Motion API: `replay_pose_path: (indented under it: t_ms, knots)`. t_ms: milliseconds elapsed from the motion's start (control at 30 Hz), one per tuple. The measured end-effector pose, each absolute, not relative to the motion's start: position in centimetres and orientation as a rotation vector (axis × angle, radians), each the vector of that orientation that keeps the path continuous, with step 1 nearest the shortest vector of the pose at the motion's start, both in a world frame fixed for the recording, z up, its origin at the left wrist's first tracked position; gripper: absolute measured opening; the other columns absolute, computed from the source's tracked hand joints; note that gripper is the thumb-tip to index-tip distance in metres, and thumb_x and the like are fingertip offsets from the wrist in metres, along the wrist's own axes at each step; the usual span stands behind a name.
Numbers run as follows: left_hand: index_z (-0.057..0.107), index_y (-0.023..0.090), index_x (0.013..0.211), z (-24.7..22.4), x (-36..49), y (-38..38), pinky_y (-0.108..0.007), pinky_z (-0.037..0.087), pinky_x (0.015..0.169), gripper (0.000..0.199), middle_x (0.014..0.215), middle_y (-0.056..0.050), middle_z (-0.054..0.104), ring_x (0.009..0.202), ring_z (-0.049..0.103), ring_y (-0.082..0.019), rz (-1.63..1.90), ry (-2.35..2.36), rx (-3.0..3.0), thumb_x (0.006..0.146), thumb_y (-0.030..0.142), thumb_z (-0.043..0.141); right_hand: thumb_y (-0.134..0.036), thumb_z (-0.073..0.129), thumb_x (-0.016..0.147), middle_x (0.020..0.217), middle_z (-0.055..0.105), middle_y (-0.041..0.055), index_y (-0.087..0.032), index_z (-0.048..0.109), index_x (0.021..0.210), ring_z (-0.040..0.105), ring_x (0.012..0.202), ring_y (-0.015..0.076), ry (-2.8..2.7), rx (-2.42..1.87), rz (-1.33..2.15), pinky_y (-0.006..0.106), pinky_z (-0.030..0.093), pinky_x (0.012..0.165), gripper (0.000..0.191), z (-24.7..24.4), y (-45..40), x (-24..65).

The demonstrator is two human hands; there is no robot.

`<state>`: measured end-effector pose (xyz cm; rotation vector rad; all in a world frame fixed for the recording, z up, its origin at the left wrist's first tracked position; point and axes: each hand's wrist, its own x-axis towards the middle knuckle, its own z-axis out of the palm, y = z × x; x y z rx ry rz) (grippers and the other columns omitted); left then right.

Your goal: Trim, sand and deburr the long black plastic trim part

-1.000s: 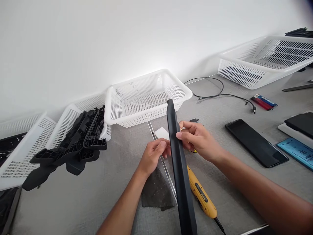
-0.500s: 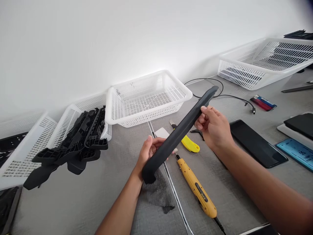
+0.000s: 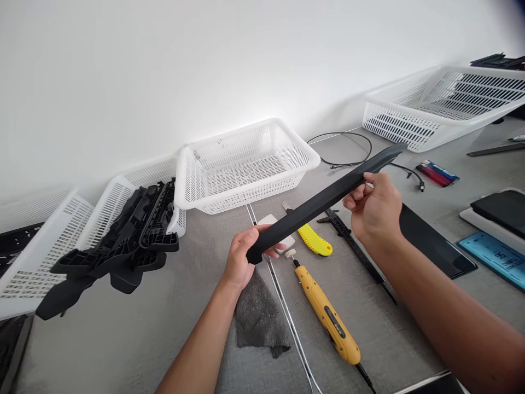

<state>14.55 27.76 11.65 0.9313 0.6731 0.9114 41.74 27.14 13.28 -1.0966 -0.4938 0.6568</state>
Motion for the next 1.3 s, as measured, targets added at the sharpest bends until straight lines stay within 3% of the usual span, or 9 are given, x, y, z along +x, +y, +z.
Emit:
replay_pose_path:
  t_ms: [267, 367, 533, 633, 733, 833, 933, 1067, 1300]
  knots:
    - [0.083, 0.009, 0.104, 11.2, 14.0, 28.3, -0.023, 0.041, 0.047, 0.052, 0.049, -0.001, 0.065, 0.042, 0.052, -0.011, 0.920, 0.782, 0.866, 0.084, 0.056, 0.079, -0.031, 0.078, 0.081, 0.058, 0.058, -0.0077, -0.029, 0.044, 0.086, 0.052, 0.047, 0.0132, -0.592, -1.118, 0.855, 0.025, 0.036, 0.043, 0.034, 14.8, 26.3, 39.8]
    - [0.081, 0.011, 0.098, 11.2, 14.0, 28.5, -0.022, 0.036, 0.045, 0.045, 0.051, 0.003, 0.061, 0.041, 0.046, -0.008, 0.984, 0.774, 0.776, 0.081, 0.053, 0.082, -0.026, 0.073, 0.082, 0.064, 0.064, -0.0086, -0.032, 0.052, 0.108, 0.053, 0.049, 0.0135, -0.746, -1.132, 0.871, 0.025, 0.036, 0.045, 0.034, 15.7, 25.9, 39.1]
    - [0.078, 0.013, 0.097, 11.7, 13.7, 28.5, -0.021, 0.034, 0.045, 0.043, 0.070, 0.002, 0.066, 0.044, 0.041, -0.004, 0.998, 0.658, 0.679, 0.073, 0.047, 0.090, -0.030, 0.072, 0.089, 0.084, 0.074, -0.0012, -0.032, 0.046, 0.153, 0.066, 0.063, 0.0200, -1.077, -1.207, 0.903, 0.032, 0.047, 0.054, 0.070, 18.1, 24.2, 39.0]
    - [0.078, 0.017, 0.115, 13.2, 12.9, 27.6, -0.023, 0.036, 0.049, 0.054, 0.084, -0.001, 0.070, 0.049, 0.041, -0.006, 0.970, 0.589, 0.702, 0.075, 0.052, 0.091, -0.042, 0.074, 0.093, 0.090, 0.077, 0.0045, -0.029, 0.061, 0.145, 0.065, 0.062, 0.0208, -1.391, -1.462, 0.816, 0.034, 0.047, 0.054, 0.055, 18.7, 20.3, 38.1]
    - [0.077, 0.020, 0.125, 15.1, 12.1, 25.4, -0.029, 0.045, 0.063, 0.063, 0.104, -0.008, 0.073, 0.060, 0.045, -0.010, 0.959, 0.520, 0.808, 0.078, 0.060, 0.089, -0.055, 0.082, 0.082, 0.070, 0.073, 0.0041, -0.027, 0.078, 0.111, 0.059, 0.047, 0.0203, -1.813, -1.754, 0.657, 0.032, 0.035, 0.047, 0.041, 16.4, 14.6, 36.1]
    - [0.077, 0.018, 0.122, 16.6, 12.0, 22.0, -0.036, 0.050, 0.079, 0.050, 0.111, -0.012, 0.071, 0.067, 0.048, -0.013, 0.850, 0.517, 0.877, 0.083, 0.050, 0.086, -0.041, 0.079, 0.077, 0.079, 0.080, 0.0075, -0.028, 0.070, 0.137, 0.072, 0.059, 0.0309, -1.958, -1.854, 0.572, 0.033, 0.038, 0.050, 0.061, 12.8, 10.2, 33.9]
    - [0.074, 0.021, 0.113, 16.6, 13.0, 18.2, -0.034, 0.048, 0.075, 0.038, 0.090, -0.003, 0.060, 0.068, 0.045, -0.015, 0.941, 0.581, 0.713, 0.094, 0.053, 0.071, -0.028, 0.063, 0.084, 0.089, 0.082, 0.0065, -0.028, 0.061, 0.148, 0.074, 0.064, 0.0297, -1.838, -1.858, 0.696, 0.034, 0.045, 0.058, 0.064, 11.1, 8.8, 33.0]
    - [0.068, 0.022, 0.097, 14.7, 15.4, 14.4, -0.031, 0.045, 0.073, 0.052, 0.080, -0.001, 0.053, 0.069, 0.044, -0.016, 1.112, 0.723, 0.680, 0.101, 0.072, 0.053, -0.046, 0.062, 0.097, 0.075, 0.070, 0.0010, -0.028, 0.063, 0.149, 0.063, 0.062, 0.0239, -1.333, -1.622, 1.072, 0.032, 0.046, 0.058, 0.055, 11.8, 8.4, 33.5]
    - [0.068, 0.028, 0.101, 12.1, 18.4, 11.8, -0.036, 0.048, 0.087, 0.065, 0.088, -0.003, 0.055, 0.079, 0.048, -0.021, 1.283, 0.813, 0.655, 0.098, 0.085, 0.035, -0.058, 0.070, 0.094, 0.110, 0.076, 0.0082, -0.047, 0.059, 0.155, 0.048, 0.051, 0.0129, -0.563, -1.129, 1.476, 0.029, 0.043, 0.048, 0.062, 9.5, 1.7, 31.5]
